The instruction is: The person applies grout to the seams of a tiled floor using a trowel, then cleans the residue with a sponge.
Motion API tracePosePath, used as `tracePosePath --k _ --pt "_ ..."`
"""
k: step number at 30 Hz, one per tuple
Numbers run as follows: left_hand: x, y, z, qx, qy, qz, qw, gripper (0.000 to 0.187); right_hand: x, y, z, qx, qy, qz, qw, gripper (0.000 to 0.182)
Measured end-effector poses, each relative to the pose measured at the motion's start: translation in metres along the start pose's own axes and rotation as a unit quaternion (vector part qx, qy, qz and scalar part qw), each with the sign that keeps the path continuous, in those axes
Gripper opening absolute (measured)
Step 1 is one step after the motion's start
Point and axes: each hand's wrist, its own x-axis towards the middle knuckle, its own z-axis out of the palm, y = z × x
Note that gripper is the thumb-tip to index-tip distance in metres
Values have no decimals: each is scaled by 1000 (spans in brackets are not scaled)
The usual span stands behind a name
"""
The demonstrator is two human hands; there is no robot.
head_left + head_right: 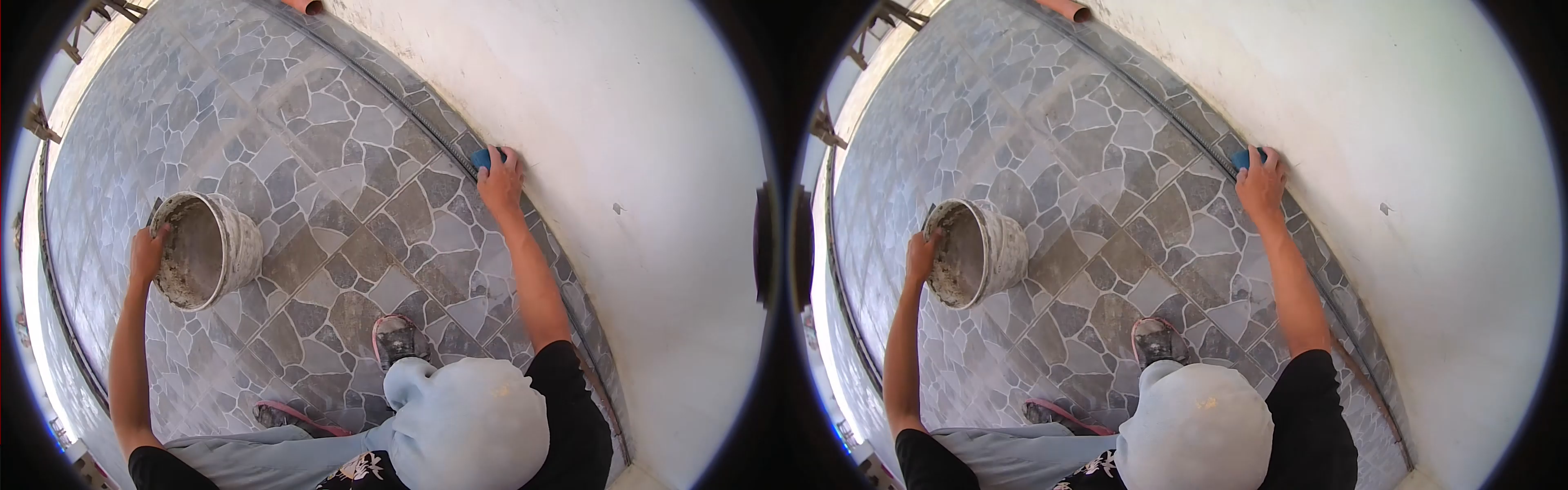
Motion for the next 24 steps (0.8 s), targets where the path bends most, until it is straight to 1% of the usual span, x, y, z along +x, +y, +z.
tracePosePath --k 1,3,4,5,7,8,9,10,11,12,13,14,15,16,17,18,19,20,21,22,23,24 --pt "1 0 0 10 4 -1 1000 43 -4 7 6 0 3 0 1000 45" --pt "-1 -2 2 3 15 -4 1000 42 -9 12 15 -14 -51 -35 998 44" --pt "0 -1 4 -3 23 -9 1000 42 -2 13 15 38 -45 -25 998 39" --pt "-2 7 4 -8 24 -13 1000 42 9 10 21 36 -46 -31 998 39" --pt "-4 15 -4 -14 -10 -51 999 42 35 -8 42 127 -5 -47 991 35" --pt "-1 7 -1 -13 -6 -58 998 42 57 -23 62 133 22 -79 988 33" --pt "0 -2 6 15 26 -36 999 42 84 -42 83 139 47 -108 983 31" --pt "-2 -8 9 42 58 -16 997 42 117 -67 102 154 65 -118 979 31" --pt "-4 -5 6 43 57 -26 997 42 151 -97 116 172 78 -116 975 27" --pt "-3 5 0 8 25 -24 999 42 187 -127 127 199 73 -100 972 24" --pt "-4 12 -3 -28 -5 -23 999 42 217 -156 126 285 42 -69 955 22" --pt "-6 13 -3 -22 -9 -33 999 42 240 -181 120 331 73 -61 939 22" --pt "-7 12 -2 2 8 -25 1000 42 250 -208 101 355 160 -74 918 19" --pt "-5 9 -1 22 28 -16 999 41 246 -224 71 374 236 -152 884 21" --pt "-3 7 -2 22 25 -22 999 41 236 -226 49 358 248 -225 871 29" --pt "-1 5 -3 4 11 -24 1000 41 209 -221 26 327 239 -249 880 38" --pt "-2 6 0 -22 -3 -27 999 41 174 -207 5 294 203 -252 899 43" --pt "-6 19 -3 -55 -1 -42 998 41 136 -186 -10 263 174 -239 918 45" --pt "-4 15 0 -62 -2 -45 997 41 98 -159 -15 242 153 -191 939 45" --pt "-2 10 1 -42 0 -43 998 41 62 -127 -12 250 134 -134 950 44" --pt "-2 6 1 -19 1 -41 999 41 30 -94 -1 207 122 -48 970 44" --pt "-2 7 0 -16 0 -37 999 41 8 -67 21 178 112 48 976 44"
